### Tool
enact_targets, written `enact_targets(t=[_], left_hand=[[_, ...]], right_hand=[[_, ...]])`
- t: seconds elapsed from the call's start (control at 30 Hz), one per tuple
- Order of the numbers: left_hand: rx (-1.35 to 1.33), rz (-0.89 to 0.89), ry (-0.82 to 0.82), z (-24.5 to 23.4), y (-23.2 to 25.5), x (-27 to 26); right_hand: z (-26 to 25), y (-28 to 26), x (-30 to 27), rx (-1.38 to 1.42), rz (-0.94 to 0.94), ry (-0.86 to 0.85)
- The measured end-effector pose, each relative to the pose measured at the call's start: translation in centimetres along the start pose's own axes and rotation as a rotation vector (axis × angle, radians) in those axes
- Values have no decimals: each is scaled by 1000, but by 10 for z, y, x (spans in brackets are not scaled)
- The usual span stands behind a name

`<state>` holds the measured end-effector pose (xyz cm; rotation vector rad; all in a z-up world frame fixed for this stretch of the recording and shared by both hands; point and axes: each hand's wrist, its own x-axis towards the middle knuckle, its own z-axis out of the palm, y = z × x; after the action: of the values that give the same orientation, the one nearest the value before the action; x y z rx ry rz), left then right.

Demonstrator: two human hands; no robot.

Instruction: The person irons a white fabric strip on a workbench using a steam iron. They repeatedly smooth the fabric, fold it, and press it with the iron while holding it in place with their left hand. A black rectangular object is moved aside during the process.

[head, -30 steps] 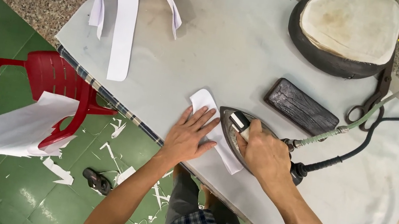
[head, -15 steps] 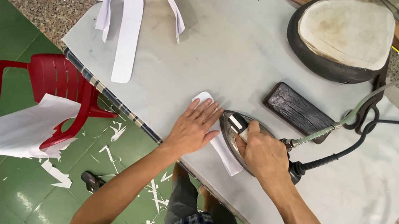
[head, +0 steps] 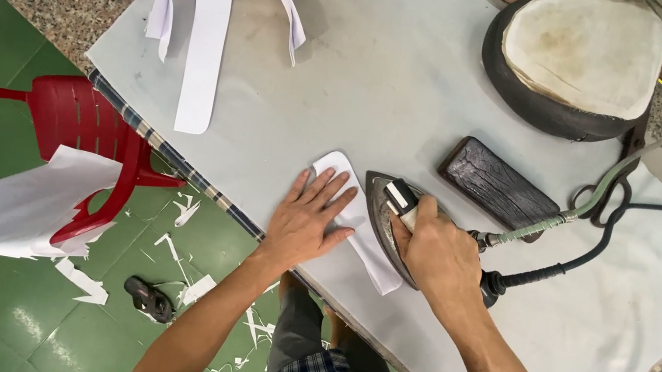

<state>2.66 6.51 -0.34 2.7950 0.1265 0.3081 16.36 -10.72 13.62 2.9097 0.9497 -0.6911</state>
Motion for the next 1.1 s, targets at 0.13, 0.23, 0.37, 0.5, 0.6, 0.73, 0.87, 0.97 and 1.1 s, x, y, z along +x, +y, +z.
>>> enact_targets(t=[0.13, 0.23, 0.37, 0.5, 0.6, 0.73, 0.87, 0.97, 1.1], left_hand=[[-5, 5, 19, 1, 0, 1], [3, 12, 36, 2, -1, 0], [-5, 21, 69, 2, -2, 0], [11, 84, 135, 6, 2, 1], [3, 54, 140, -5, 9, 13], [23, -25, 97, 1, -2, 3], [2, -56, 43, 3, -3, -4], [-3, -56, 39, 0, -6, 0], [-7, -52, 66, 1, -3, -2]], right_hand=[[-4, -5, 4, -20, -5, -3], [-4, -8, 8, -37, -43, 25], [-4, -9, 13, -42, -82, 31], [-6, -10, 13, -56, -105, 42], [-6, -10, 13, -54, -108, 48], [-7, -11, 11, -71, -110, 61], [-7, -10, 9, -54, -95, 27], [-7, -5, 8, -41, -59, 18], [0, 3, 2, -50, -28, -1]])
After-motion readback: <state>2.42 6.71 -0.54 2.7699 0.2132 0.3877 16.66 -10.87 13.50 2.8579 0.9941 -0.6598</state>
